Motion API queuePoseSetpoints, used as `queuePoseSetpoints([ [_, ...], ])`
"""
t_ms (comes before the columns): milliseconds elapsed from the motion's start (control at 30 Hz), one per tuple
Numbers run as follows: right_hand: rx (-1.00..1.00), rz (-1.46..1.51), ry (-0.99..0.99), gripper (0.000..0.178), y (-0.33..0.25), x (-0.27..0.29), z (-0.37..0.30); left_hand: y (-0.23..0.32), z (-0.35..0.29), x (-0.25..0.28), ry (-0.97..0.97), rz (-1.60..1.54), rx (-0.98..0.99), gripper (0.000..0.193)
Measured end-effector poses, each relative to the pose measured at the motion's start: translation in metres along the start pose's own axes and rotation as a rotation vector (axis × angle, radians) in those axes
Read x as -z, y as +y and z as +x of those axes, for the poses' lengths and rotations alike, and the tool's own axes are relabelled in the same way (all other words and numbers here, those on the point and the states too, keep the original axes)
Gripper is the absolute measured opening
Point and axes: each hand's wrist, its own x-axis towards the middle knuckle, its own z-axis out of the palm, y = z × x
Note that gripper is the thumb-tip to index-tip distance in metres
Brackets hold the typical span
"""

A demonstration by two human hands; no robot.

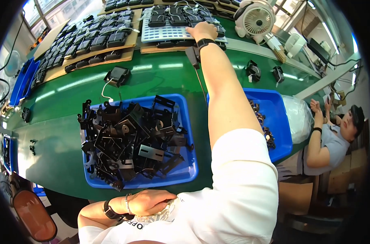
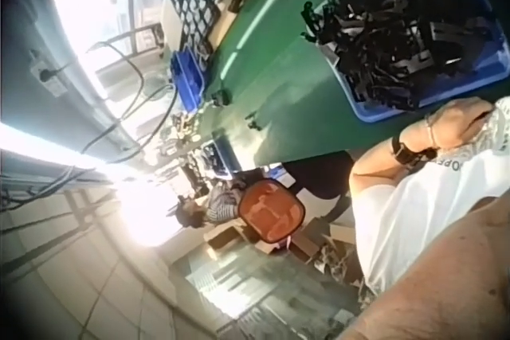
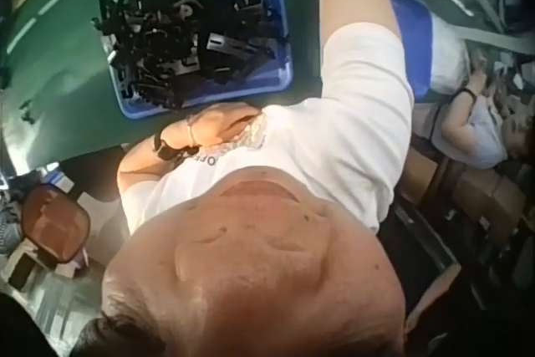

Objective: The person assembles a device by hand, picking up a black housing and a bracket, fitting them together, and inserting a screw from a blue tray. After pressing the components together, the person places the unit on a rack and repeats the process.

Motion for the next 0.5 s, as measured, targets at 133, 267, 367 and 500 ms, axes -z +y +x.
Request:
queuePoseSetpoints([
  [133, -0.112, -0.027, -0.029, 0.068, -0.015, 0.0, -0.005, 0.001, 0.001, -0.002, -0.001, -0.009, 0.042, 0.031],
  [267, -0.091, 0.042, -0.024, 0.072, -0.01, 0.0, -0.006, 0.0, 0.004, 0.001, 0.011, 0.003, 0.004, 0.031],
  [367, 0.037, 0.078, 0.014, 0.076, 0.008, 0.014, -0.003, 0.001, 0.007, 0.005, -0.019, 0.008, -0.03, 0.03],
  [500, 0.424, 0.276, 0.004, 0.078, 0.029, 0.087, -0.034, 0.008, 0.008, 0.007, -0.056, 0.018, -0.039, 0.031],
])
